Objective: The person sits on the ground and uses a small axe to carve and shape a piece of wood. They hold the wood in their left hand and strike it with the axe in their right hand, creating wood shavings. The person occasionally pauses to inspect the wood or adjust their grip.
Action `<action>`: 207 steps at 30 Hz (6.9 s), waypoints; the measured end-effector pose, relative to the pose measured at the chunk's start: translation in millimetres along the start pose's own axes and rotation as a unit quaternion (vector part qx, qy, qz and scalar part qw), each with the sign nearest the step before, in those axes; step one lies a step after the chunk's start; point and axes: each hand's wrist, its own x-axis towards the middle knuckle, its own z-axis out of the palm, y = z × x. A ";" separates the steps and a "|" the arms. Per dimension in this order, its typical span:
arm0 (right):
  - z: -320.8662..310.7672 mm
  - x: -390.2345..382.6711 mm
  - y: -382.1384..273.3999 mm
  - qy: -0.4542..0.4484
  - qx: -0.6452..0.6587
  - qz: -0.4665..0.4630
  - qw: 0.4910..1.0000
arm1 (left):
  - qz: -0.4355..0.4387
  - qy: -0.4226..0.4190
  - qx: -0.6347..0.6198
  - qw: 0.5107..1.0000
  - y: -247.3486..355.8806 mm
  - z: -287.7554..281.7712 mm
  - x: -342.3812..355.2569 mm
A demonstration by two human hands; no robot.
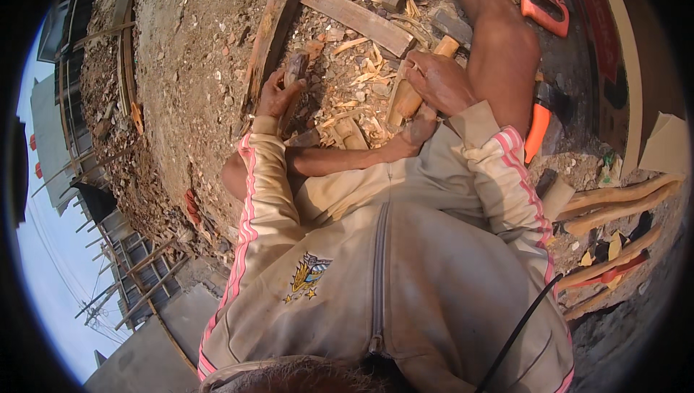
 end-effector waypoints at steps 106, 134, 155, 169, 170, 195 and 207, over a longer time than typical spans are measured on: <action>2.2 14.8 -61.3 0.077 0.296 0.037 0.951 | 0.060 -0.188 -0.487 0.851 168.9 53.7 -53.1; 41.8 -60.0 -68.1 0.040 0.033 -0.140 0.989 | 0.219 -0.073 -0.239 0.943 132.0 62.9 -144.5; 92.9 -66.1 2.0 -0.122 0.012 0.010 0.992 | 0.186 0.041 0.106 0.976 100.6 143.3 -41.3; 4.7 -75.8 -40.8 0.044 0.181 0.111 0.976 | 0.157 0.072 0.094 0.980 98.3 172.8 -17.5; -5.1 -76.0 -42.2 0.073 0.208 0.111 0.969 | 0.156 0.081 0.074 0.982 95.5 174.0 -13.4; -121.1 -72.7 103.8 0.441 -0.098 0.099 0.887 | 0.049 -0.150 -0.661 0.734 132.7 116.8 -53.3; -63.2 -179.2 87.1 0.269 -0.256 0.276 0.887 | 0.052 -0.165 -0.689 0.704 138.6 110.9 -68.1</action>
